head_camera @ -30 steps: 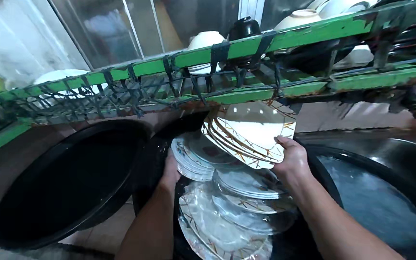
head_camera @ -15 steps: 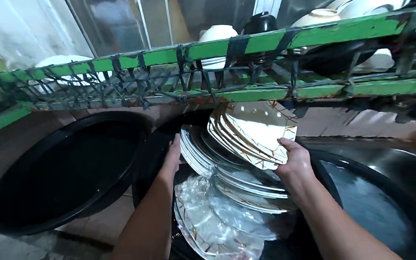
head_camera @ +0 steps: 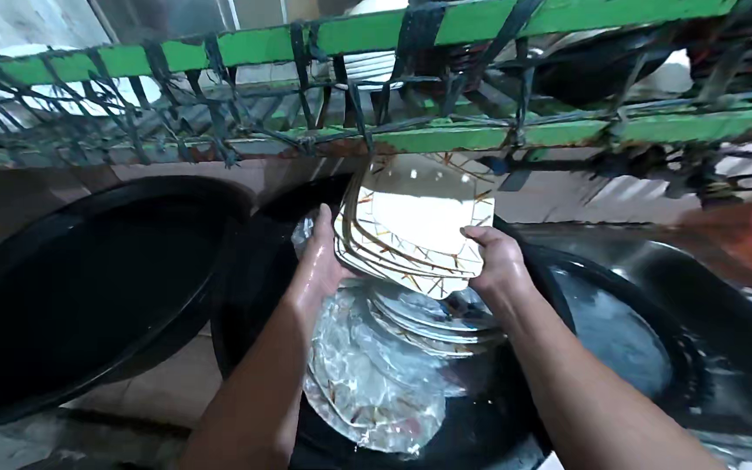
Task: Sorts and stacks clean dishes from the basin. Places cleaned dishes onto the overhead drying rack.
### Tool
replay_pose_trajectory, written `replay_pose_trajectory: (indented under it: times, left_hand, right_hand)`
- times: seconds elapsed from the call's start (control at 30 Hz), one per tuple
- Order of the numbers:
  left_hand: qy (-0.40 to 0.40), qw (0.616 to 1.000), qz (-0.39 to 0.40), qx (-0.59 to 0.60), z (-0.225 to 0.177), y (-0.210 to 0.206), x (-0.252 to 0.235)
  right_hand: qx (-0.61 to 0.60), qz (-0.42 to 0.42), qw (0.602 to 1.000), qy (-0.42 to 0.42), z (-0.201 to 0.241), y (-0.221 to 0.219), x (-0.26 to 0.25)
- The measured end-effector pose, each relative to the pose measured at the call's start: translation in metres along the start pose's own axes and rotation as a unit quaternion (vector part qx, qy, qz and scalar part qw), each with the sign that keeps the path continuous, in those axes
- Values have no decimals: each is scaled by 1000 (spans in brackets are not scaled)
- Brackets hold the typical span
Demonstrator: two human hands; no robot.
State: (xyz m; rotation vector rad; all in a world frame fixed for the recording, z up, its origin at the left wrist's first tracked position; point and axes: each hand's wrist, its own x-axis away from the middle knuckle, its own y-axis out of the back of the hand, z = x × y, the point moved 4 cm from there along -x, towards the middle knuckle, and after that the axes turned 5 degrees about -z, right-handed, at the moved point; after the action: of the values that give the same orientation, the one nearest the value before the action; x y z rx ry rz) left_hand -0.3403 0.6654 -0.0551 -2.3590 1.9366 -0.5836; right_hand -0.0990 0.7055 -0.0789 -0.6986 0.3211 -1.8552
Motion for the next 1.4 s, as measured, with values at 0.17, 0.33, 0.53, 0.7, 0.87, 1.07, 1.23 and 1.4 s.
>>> replay_pose_trajectory:
  times: [0.17,0.33,0.53,0.7,0.87,1.07,1.23,1.4]
  left_hand:
    - [25,999,-34,24,20,8,-7]
    - [29,996,-81,36,26,7,-9]
    - [-55,995,-22,-84,17,6,-8]
    - [-63,998,-21,23,6,11,11]
    - [-10,986,88,139,1,31,45]
    - [-223,920,195,-255,-24,35,96]
    - [-485,683,-73,-541,-40,35,87]
    - [-702,423,71,-569,-84,17,131]
  right_hand:
    - [127,119,985,6,0,-7,2]
    - [218,92,971,39,0,-5,6]
    - [332,-19,940,79,-3,9,16]
    - [346,-6,938,26,-17,7,49]
    - [208,22,977,-41,-21,16,63]
    - [98,153,974,-137,-29,8,62]
    - [121,218,952,-178,-40,1,63]
    - [126,321,914,-214,-36,-3,67]
